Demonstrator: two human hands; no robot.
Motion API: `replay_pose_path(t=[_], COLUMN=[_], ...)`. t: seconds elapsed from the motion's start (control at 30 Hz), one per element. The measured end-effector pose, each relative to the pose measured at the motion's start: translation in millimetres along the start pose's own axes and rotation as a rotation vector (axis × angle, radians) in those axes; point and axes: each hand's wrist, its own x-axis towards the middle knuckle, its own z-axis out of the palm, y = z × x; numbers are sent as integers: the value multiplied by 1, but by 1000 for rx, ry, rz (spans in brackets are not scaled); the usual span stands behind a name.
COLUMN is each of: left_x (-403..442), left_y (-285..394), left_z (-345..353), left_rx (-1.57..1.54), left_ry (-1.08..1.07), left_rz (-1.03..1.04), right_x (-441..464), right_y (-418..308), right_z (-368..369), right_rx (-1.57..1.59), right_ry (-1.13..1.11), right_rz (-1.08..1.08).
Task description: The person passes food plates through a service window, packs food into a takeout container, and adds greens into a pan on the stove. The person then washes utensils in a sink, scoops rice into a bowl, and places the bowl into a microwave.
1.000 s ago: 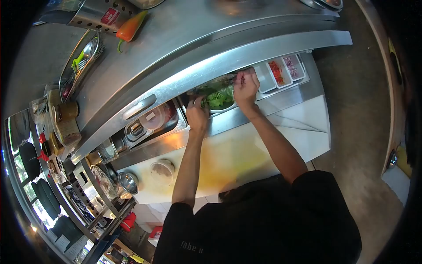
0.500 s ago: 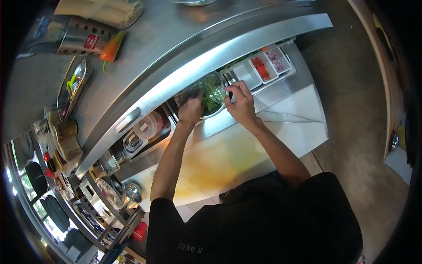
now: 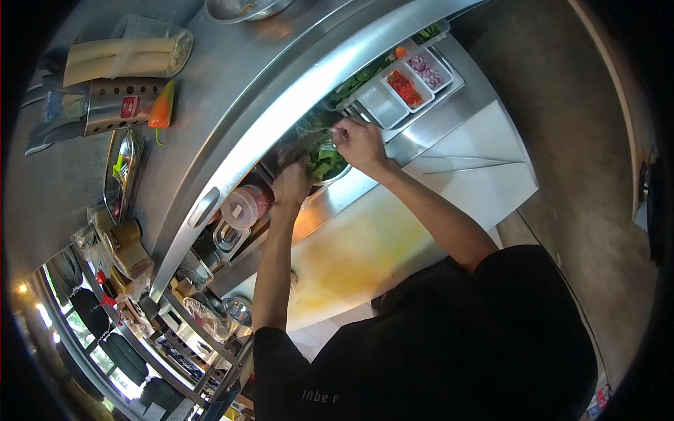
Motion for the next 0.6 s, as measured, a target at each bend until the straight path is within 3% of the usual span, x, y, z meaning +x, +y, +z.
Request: replay_pose_path(t=[0.07, 0.17, 0.3, 0.4, 0.47, 0.6], left_x=[7, 12, 22, 27, 29, 38], left_y=[11, 11, -12, -5, 7, -3], left_z=[-4, -6, 5, 19, 29, 40], left_rx=[35, 20, -78, -179, 136, 232], left_ry=[-161, -38, -105, -12, 148, 66], left_rz=[-156, -122, -12, -205, -65, -219], right_x=[0, -3, -3, -4, -5, 2], right_y=[2, 2, 5, 6, 5, 0], right_z=[-3, -8, -8, -6, -4, -5], right_rx=[13, 52, 71, 68, 74, 62], right_ry=[-36, -57, -75, -89, -105, -48], right_rz=[-38, -15, -7, -6, -6, -74])
